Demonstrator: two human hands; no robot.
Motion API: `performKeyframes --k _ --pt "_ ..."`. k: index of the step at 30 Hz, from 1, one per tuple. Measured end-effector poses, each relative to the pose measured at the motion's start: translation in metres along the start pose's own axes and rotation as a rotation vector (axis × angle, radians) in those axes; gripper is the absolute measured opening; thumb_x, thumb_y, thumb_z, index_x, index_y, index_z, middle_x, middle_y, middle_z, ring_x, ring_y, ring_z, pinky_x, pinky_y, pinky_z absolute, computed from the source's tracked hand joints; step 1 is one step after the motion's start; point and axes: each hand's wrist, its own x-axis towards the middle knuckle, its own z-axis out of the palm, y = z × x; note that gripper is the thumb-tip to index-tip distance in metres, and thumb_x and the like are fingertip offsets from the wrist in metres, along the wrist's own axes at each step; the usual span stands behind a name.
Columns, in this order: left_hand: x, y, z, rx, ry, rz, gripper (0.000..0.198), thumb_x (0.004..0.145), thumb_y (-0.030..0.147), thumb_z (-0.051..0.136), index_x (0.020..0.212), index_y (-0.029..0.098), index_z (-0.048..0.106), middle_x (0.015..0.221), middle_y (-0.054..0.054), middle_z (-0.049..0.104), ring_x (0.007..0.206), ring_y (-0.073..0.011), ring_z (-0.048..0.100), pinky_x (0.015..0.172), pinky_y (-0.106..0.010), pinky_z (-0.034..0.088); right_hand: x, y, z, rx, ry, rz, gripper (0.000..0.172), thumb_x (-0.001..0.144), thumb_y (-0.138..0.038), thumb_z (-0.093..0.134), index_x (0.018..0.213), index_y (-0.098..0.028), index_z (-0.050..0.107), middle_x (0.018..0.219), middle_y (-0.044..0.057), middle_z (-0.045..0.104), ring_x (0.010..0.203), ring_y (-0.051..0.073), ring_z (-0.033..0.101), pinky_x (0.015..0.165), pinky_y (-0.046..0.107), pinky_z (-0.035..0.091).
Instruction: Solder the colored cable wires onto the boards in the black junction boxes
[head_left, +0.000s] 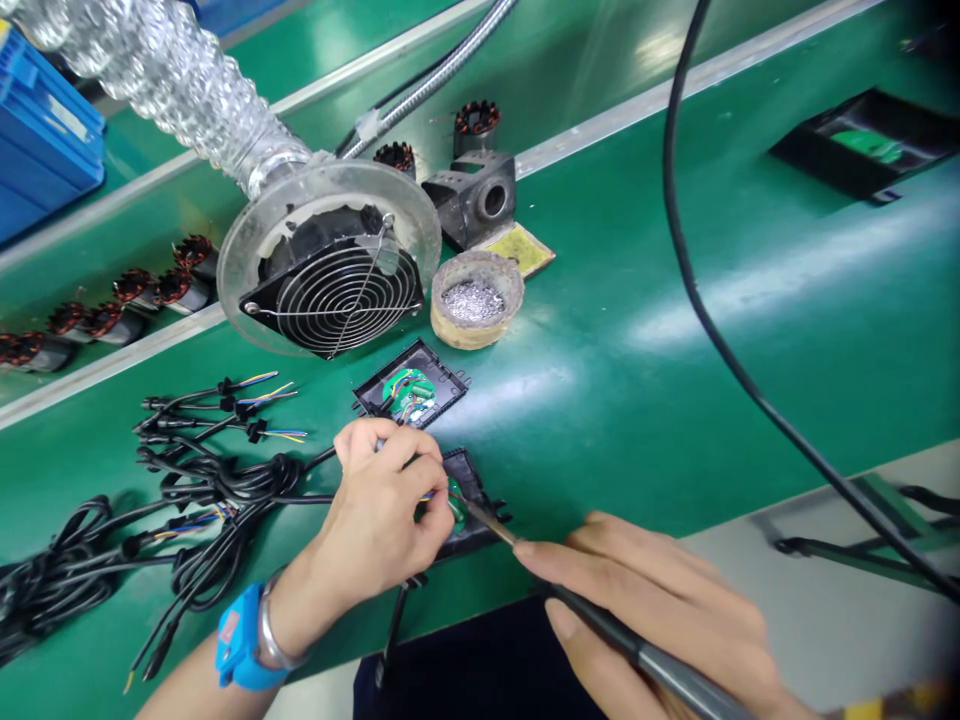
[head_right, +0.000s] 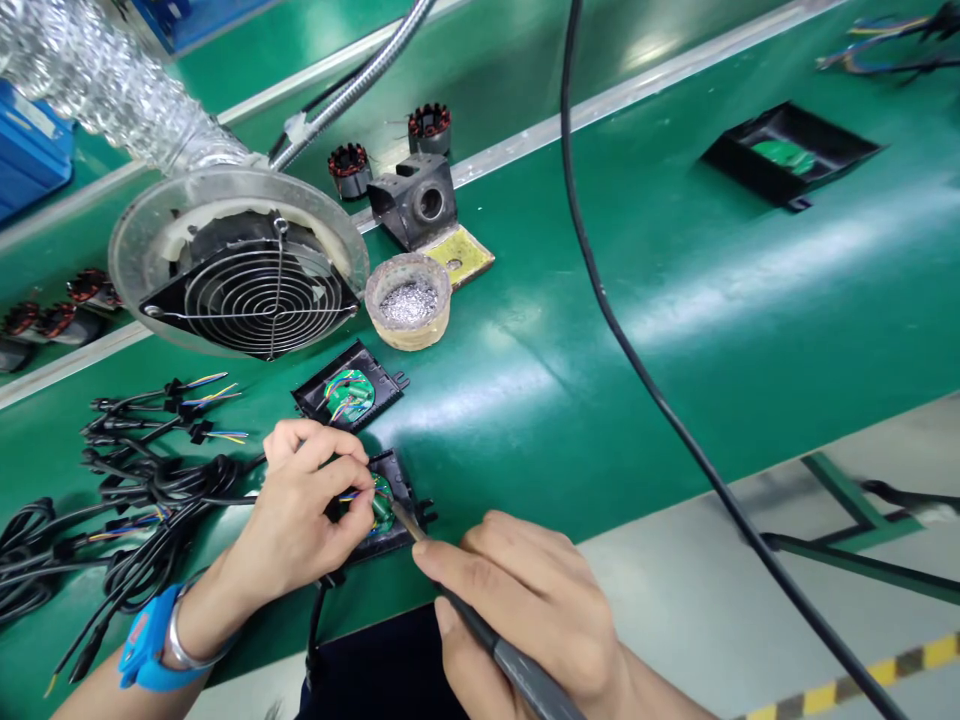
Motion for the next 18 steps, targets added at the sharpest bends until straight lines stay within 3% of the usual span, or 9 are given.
performKeyframes --k 9,18 --pt "-0.0008 0.0007 0.001 0.03 -0.002 0.01 0.011 0.082 0.012 0.057 0.073 0.019 0.059 0.094 -0.001 0.065 0.094 -0.0217 0.044 0.083 -0.043 0.03 -0.0039 -0.0033 0.0025 -0.068 -0.016 0.001 0.028 0.078 -0.005 0.056 0.102 -0.014 0.066 0.077 0.005 0.064 0.065 0.015 0.061 0.063 0.031 0.056" --pt "-0.0004 0.0028 0.0017 0.075 -0.004 0.015 0.013 0.083 0.012 0.056 0.073 0.019 0.059 0.092 -0.003 0.065 0.092 -0.0226 0.045 0.084 -0.045 0.032 -0.0094 -0.006 0.0089 -0.169 0.02 -0.077 0.027 0.08 -0.008 0.056 0.103 -0.015 0.066 0.07 0.003 0.064 0.059 0.014 0.06 0.056 0.03 0.056"
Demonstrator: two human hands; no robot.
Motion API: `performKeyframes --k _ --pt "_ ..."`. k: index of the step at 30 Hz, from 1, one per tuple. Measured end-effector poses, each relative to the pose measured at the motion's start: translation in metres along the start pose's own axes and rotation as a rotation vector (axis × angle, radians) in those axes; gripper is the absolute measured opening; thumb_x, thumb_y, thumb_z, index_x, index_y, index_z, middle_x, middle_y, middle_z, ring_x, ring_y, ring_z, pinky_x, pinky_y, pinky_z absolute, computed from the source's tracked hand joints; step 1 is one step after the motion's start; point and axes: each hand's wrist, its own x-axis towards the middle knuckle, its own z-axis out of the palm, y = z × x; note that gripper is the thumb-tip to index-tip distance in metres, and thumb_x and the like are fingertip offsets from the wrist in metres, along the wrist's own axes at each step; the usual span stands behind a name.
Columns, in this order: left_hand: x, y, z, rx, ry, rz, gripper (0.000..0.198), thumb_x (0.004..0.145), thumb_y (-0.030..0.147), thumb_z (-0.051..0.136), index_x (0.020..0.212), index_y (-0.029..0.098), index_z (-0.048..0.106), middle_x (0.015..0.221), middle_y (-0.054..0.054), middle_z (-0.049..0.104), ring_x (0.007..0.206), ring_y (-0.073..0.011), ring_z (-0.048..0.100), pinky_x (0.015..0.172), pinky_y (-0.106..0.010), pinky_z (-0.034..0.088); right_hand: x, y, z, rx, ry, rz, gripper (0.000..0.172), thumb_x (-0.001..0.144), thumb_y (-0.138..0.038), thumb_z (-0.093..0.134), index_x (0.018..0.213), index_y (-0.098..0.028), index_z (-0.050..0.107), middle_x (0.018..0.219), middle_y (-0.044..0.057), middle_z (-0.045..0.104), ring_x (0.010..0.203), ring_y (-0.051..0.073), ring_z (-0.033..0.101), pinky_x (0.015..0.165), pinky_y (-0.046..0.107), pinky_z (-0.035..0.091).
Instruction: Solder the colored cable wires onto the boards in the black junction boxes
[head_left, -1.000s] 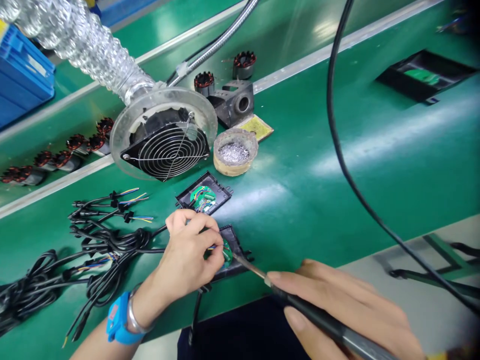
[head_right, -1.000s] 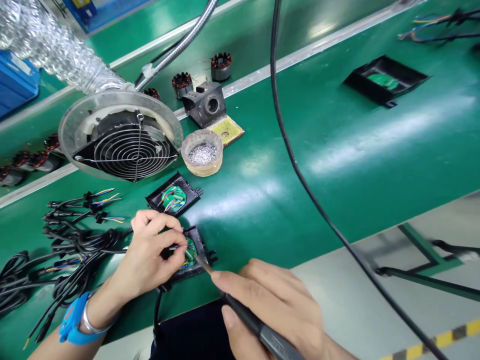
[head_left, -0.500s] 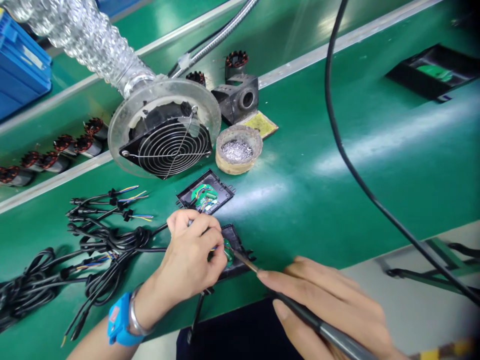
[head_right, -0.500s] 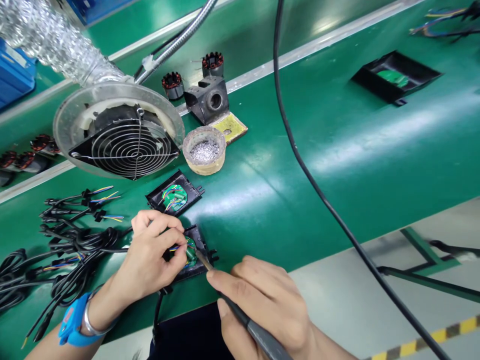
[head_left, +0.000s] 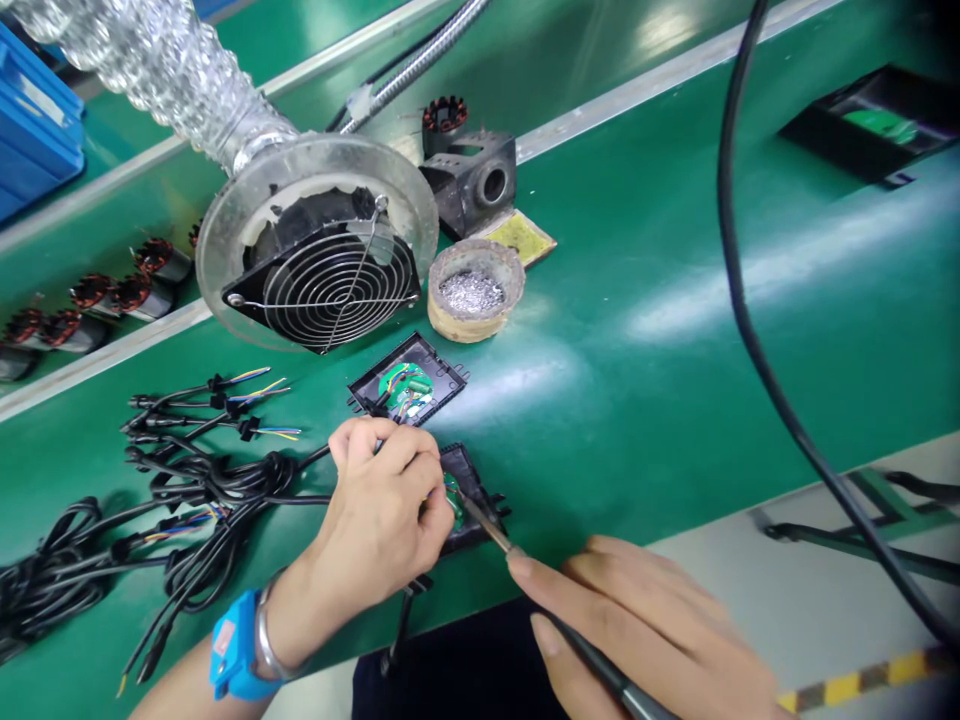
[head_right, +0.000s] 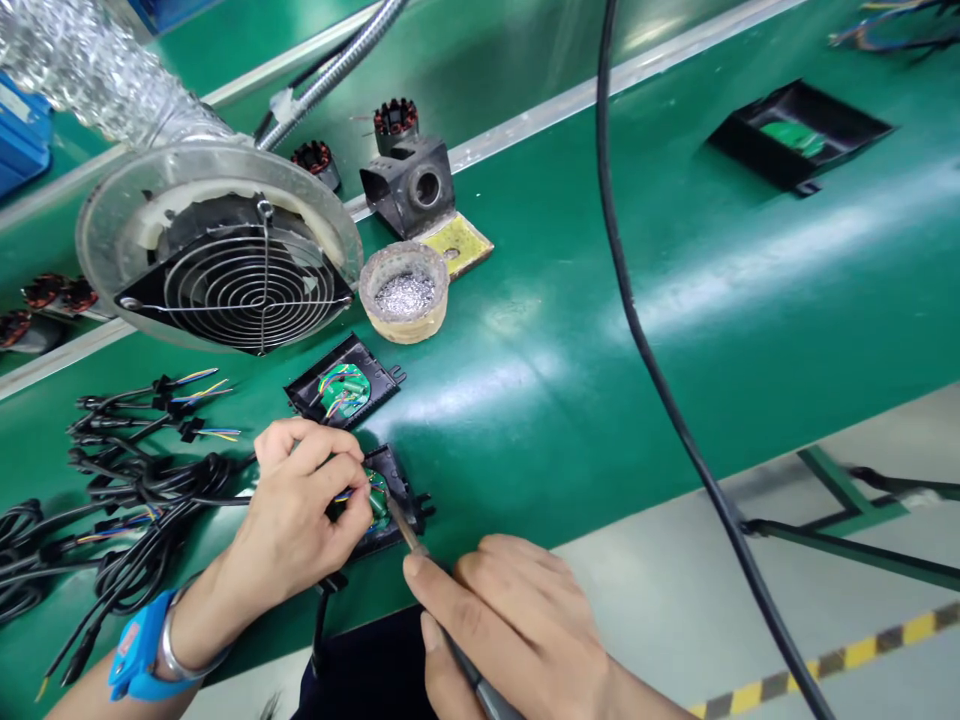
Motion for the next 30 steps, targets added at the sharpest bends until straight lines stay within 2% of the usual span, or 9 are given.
performKeyframes --k 5,10,15,16,20,24,26,29,30 --pt "0.0 0.0 -0.001 0.001 -0.008 0.002 0.012 0.082 0.012 0.056 0.073 0.019 0.059 0.092 -0.002 0.065 0.093 -0.0227 0.045 0.083 -0.045 0.031 -0.004 0.003 0.004 -0.009 -0.035 -0.07 0.026 0.078 -0.004 0.057 0.101 -0.012 0.065 0.067 0.003 0.063 0.06 0.013 0.059 0.054 0.029 0.054" --pt "0.001 -0.001 -0.001 -0.01 -0.008 -0.003 0.012 0.082 0.012 0.057 0.073 0.019 0.059 0.092 -0.002 0.065 0.093 -0.0225 0.045 0.083 -0.045 0.031 -0.008 0.002 -0.001 0.035 -0.047 -0.004 0.028 0.077 -0.003 0.059 0.102 -0.011 0.066 0.071 0.005 0.064 0.064 0.015 0.06 0.058 0.031 0.054" --pt "0.001 0.0 -0.001 -0.017 -0.004 -0.005 0.012 0.082 0.011 0.057 0.073 0.019 0.059 0.092 -0.002 0.064 0.093 -0.0221 0.044 0.084 -0.045 0.031 -0.011 0.003 0.003 0.057 0.123 -0.007 0.024 0.079 -0.006 0.055 0.097 -0.012 0.069 0.067 0.003 0.061 0.058 0.013 0.056 0.054 0.03 0.052" --pt "0.001 0.0 -0.001 -0.018 -0.005 -0.003 0.012 0.082 0.011 0.057 0.073 0.019 0.059 0.092 -0.002 0.064 0.093 -0.0221 0.045 0.084 -0.045 0.031 -0.011 0.003 0.003 0.053 0.121 -0.002 0.024 0.079 -0.007 0.055 0.097 -0.013 0.069 0.067 0.003 0.061 0.057 0.013 0.056 0.054 0.03 0.053" --pt "0.0 -0.001 -0.001 -0.018 -0.004 0.003 0.012 0.082 0.012 0.057 0.073 0.019 0.059 0.091 -0.002 0.064 0.093 -0.022 0.045 0.084 -0.045 0.03 -0.011 -0.002 -0.01 0.019 -0.007 0.1 0.027 0.078 -0.005 0.058 0.1 -0.017 0.067 0.073 0.003 0.066 0.066 0.017 0.064 0.061 0.032 0.056" --pt "0.0 -0.002 -0.001 -0.033 0.0 -0.004 0.01 0.081 0.012 0.057 0.073 0.018 0.059 0.092 -0.001 0.064 0.093 -0.0215 0.045 0.085 -0.044 0.029 -0.002 0.003 -0.026 0.0 -0.051 0.095 0.03 0.082 -0.01 0.056 0.109 -0.02 0.064 0.082 0.005 0.069 0.075 0.019 0.066 0.064 0.033 0.056" --pt "0.0 -0.002 0.0 -0.044 0.0 -0.005 0.01 0.081 0.011 0.057 0.074 0.018 0.059 0.092 -0.001 0.063 0.093 -0.0212 0.045 0.085 -0.044 0.029 0.012 0.016 -0.026 -0.016 0.032 0.038 0.035 0.081 -0.009 0.057 0.113 -0.021 0.063 0.084 0.005 0.068 0.073 0.019 0.065 0.064 0.034 0.055" --pt "0.0 -0.003 0.0 -0.05 0.008 -0.003 0.009 0.08 0.011 0.056 0.074 0.018 0.058 0.092 -0.001 0.063 0.093 -0.0212 0.045 0.084 -0.043 0.029 0.041 0.047 -0.017 -0.05 0.27 -0.117 0.046 0.079 -0.008 0.061 0.123 -0.022 0.061 0.085 0.005 0.066 0.071 0.018 0.062 0.06 0.033 0.053" --pt "-0.001 -0.003 0.0 -0.05 0.011 -0.005 0.01 0.08 0.011 0.056 0.074 0.018 0.058 0.092 -0.001 0.063 0.093 -0.0213 0.045 0.084 -0.043 0.029 0.051 0.058 -0.013 -0.074 0.305 -0.145 0.048 0.08 -0.009 0.063 0.126 -0.023 0.06 0.088 0.006 0.066 0.073 0.018 0.062 0.062 0.032 0.054"
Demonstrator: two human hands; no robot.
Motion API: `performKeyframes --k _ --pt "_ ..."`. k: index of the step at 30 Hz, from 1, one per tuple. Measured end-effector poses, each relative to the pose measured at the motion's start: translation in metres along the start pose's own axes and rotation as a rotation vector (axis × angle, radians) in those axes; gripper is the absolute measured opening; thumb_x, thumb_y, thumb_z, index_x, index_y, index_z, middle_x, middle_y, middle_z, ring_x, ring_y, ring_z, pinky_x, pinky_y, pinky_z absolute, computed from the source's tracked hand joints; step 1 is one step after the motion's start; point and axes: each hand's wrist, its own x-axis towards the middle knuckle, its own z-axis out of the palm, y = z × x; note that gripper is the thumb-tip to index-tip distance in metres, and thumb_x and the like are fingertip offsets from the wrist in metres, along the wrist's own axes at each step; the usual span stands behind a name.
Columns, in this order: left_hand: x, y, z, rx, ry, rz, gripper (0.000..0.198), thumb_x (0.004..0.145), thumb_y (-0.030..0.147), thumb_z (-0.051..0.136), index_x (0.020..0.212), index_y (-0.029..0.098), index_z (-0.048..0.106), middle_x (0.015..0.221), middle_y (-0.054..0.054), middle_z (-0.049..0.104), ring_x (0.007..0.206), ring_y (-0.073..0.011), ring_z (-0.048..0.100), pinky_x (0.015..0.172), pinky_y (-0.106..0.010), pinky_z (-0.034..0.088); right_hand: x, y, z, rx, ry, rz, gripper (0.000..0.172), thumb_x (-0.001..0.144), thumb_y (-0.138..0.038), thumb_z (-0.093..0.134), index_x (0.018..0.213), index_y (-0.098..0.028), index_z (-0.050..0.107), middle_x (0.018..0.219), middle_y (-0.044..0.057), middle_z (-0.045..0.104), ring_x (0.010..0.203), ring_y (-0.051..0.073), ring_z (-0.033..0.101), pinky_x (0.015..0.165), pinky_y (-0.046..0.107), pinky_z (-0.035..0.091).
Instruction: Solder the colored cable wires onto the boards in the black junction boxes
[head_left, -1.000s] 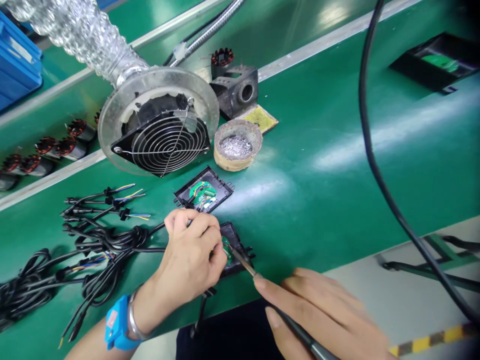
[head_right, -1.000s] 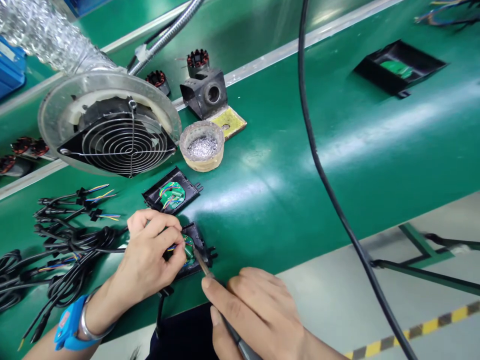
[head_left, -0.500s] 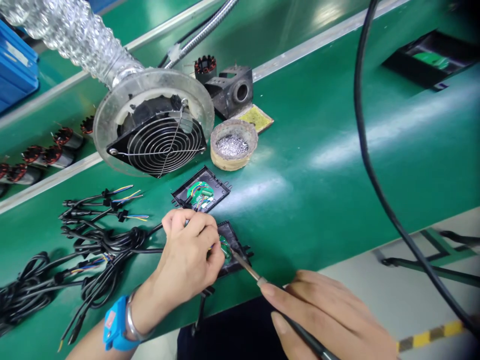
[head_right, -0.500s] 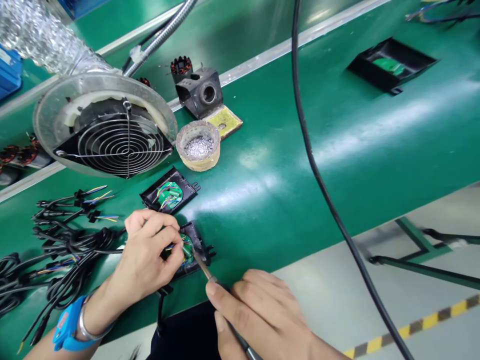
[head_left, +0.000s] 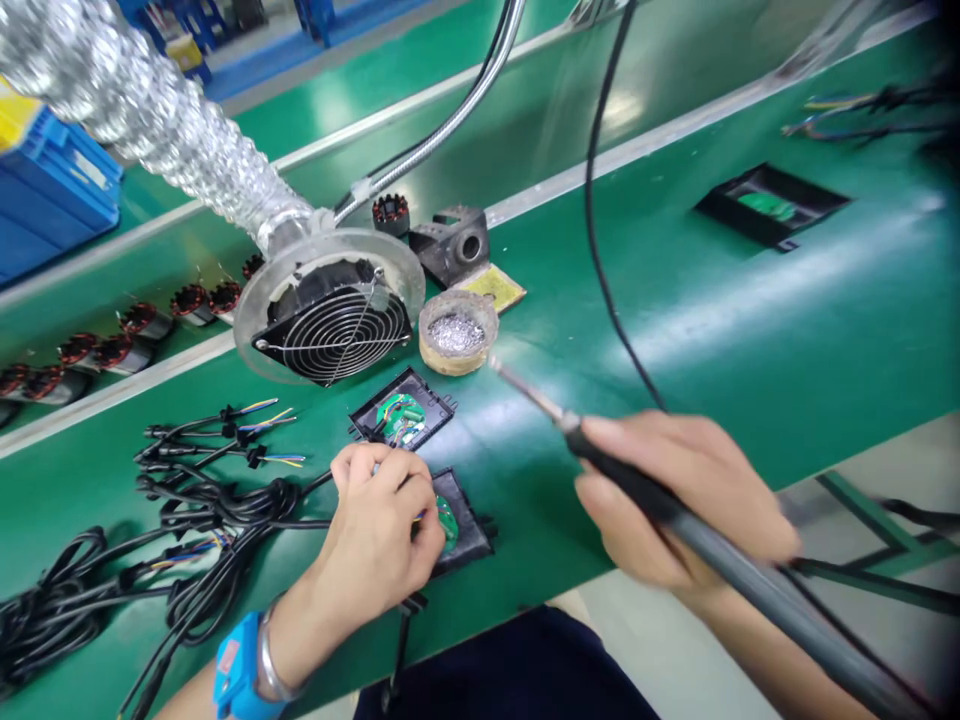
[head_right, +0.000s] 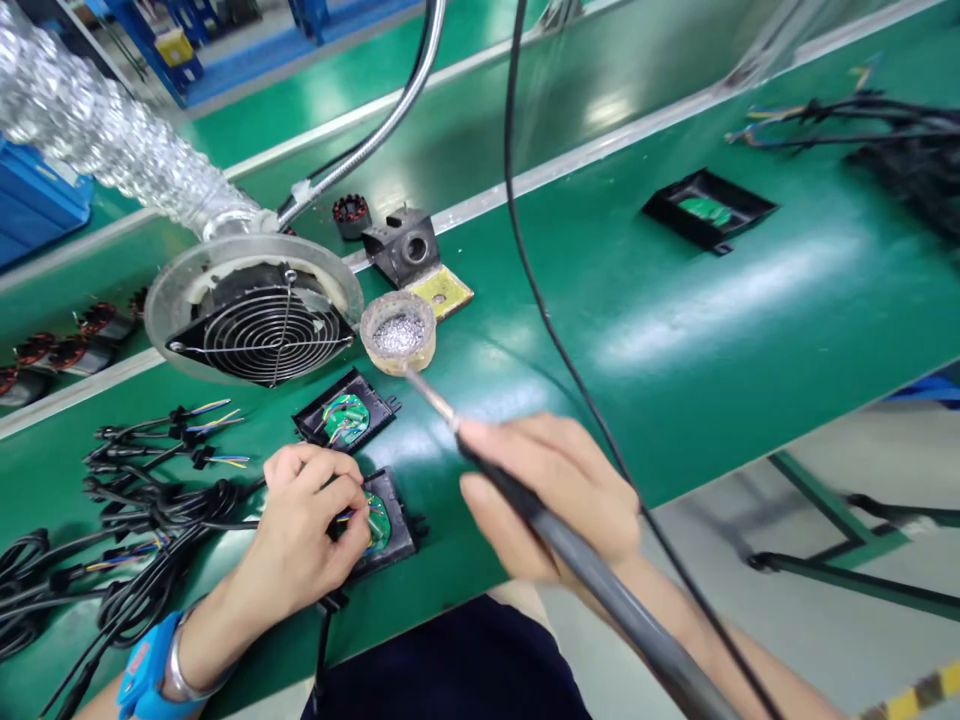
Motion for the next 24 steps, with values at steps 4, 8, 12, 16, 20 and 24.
performKeyframes --k 4,8,12,16,20,24 --pt "-0.001 -0.001 0.001 -0.013 0.015 -0.007 0.01 0.081 0.01 0.055 0.074 0.018 0.057 0.091 -0.001 0.062 0.093 -0.0211 0.044 0.084 -0.044 0.029 0.025 0.044 0.012 -0.023 -0.159 -0.023 0.039 0.085 -0.017 0.062 0.124 -0.021 0.061 0.1 0.008 0.068 0.085 0.018 0.065 0.075 0.031 0.055" --pt "-0.003 0.0 0.001 -0.025 0.023 -0.001 0.009 0.08 0.011 0.056 0.074 0.017 0.056 0.091 -0.002 0.061 0.094 -0.0217 0.044 0.085 -0.044 0.03 0.058 0.08 0.012 -0.022 0.038 0.072 0.022 0.083 -0.021 0.061 0.105 -0.022 0.066 0.093 0.005 0.071 0.08 0.017 0.065 0.073 0.032 0.053" --pt "-0.003 -0.001 0.002 -0.026 0.037 -0.008 0.009 0.08 0.01 0.055 0.073 0.017 0.056 0.091 -0.002 0.061 0.093 -0.0217 0.045 0.085 -0.045 0.03 0.096 0.117 0.04 0.073 0.058 0.272 0.022 0.073 -0.027 0.062 0.092 -0.018 0.06 0.073 0.002 0.066 0.062 0.016 0.06 0.058 0.029 0.049" --pt "-0.002 0.001 -0.001 -0.039 0.001 -0.011 0.008 0.081 0.012 0.055 0.076 0.018 0.058 0.093 -0.002 0.062 0.094 -0.0224 0.046 0.085 -0.046 0.031 0.12 0.137 0.08 0.071 -0.057 0.281 0.02 0.069 -0.03 0.06 0.086 -0.018 0.059 0.068 0.001 0.064 0.058 0.015 0.059 0.058 0.029 0.049" --pt "-0.005 0.003 -0.02 -0.071 -0.055 0.008 0.015 0.084 0.022 0.06 0.099 0.021 0.061 0.109 -0.003 0.062 0.103 -0.0233 0.047 0.09 -0.046 0.032 0.129 0.144 0.103 -0.01 -0.104 0.25 0.025 0.071 -0.038 0.063 0.087 -0.019 0.066 0.089 0.007 0.071 0.085 0.023 0.065 0.084 0.04 0.051" --pt "-0.038 -0.012 -0.059 0.053 0.021 -0.046 0.024 0.085 0.021 0.061 0.109 0.023 0.058 0.119 -0.004 0.059 0.11 -0.0229 0.047 0.094 -0.044 0.033 0.115 0.145 0.096 -0.081 -0.188 0.237 0.042 0.074 -0.047 0.061 0.103 -0.017 0.067 0.105 0.015 0.069 0.105 0.033 0.061 0.097 0.053 0.043"
